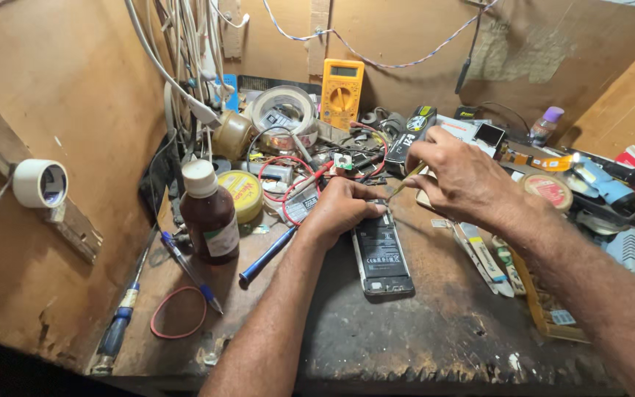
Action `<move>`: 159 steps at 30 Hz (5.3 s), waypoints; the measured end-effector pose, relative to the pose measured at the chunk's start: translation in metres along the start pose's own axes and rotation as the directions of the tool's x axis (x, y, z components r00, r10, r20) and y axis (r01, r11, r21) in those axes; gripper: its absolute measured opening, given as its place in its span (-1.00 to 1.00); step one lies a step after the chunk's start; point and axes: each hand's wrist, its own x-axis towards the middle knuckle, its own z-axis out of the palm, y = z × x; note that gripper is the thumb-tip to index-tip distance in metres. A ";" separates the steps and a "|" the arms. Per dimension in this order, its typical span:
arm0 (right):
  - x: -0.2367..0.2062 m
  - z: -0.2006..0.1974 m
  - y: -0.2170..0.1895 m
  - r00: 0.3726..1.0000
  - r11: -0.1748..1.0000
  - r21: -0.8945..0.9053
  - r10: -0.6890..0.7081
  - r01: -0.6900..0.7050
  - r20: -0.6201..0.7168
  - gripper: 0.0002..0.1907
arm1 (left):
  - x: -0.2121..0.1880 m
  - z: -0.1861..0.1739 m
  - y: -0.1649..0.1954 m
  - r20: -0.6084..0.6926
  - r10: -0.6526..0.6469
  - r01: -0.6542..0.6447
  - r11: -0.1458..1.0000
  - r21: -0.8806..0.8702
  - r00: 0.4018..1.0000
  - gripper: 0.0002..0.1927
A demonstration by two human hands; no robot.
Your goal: The person repairs a disassembled smartphone on a cluttered workbench, using a small handheld tool to work on the phone's internal components while holding the chassis steady. They then fit the back cover onto the phone, press it closed, and handle the reassembled phone before setting it down on the bench.
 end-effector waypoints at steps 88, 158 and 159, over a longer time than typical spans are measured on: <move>0.031 0.016 -0.023 0.911 0.849 -0.455 0.377 -0.268 0.168 -0.59 | 0.001 0.009 -0.019 -0.117 0.174 -0.141 0.958 0.250 0.978 -0.74; -0.063 0.088 0.067 0.376 0.273 0.468 0.916 -0.840 0.140 -0.66 | -0.010 0.021 -0.002 -0.069 -0.035 -0.024 0.710 -0.704 0.997 -0.73; -0.064 0.091 0.068 0.371 0.249 0.543 0.920 -0.802 0.126 -0.69 | -0.010 0.021 -0.001 -0.060 -0.033 -0.020 0.702 -0.712 0.998 -0.74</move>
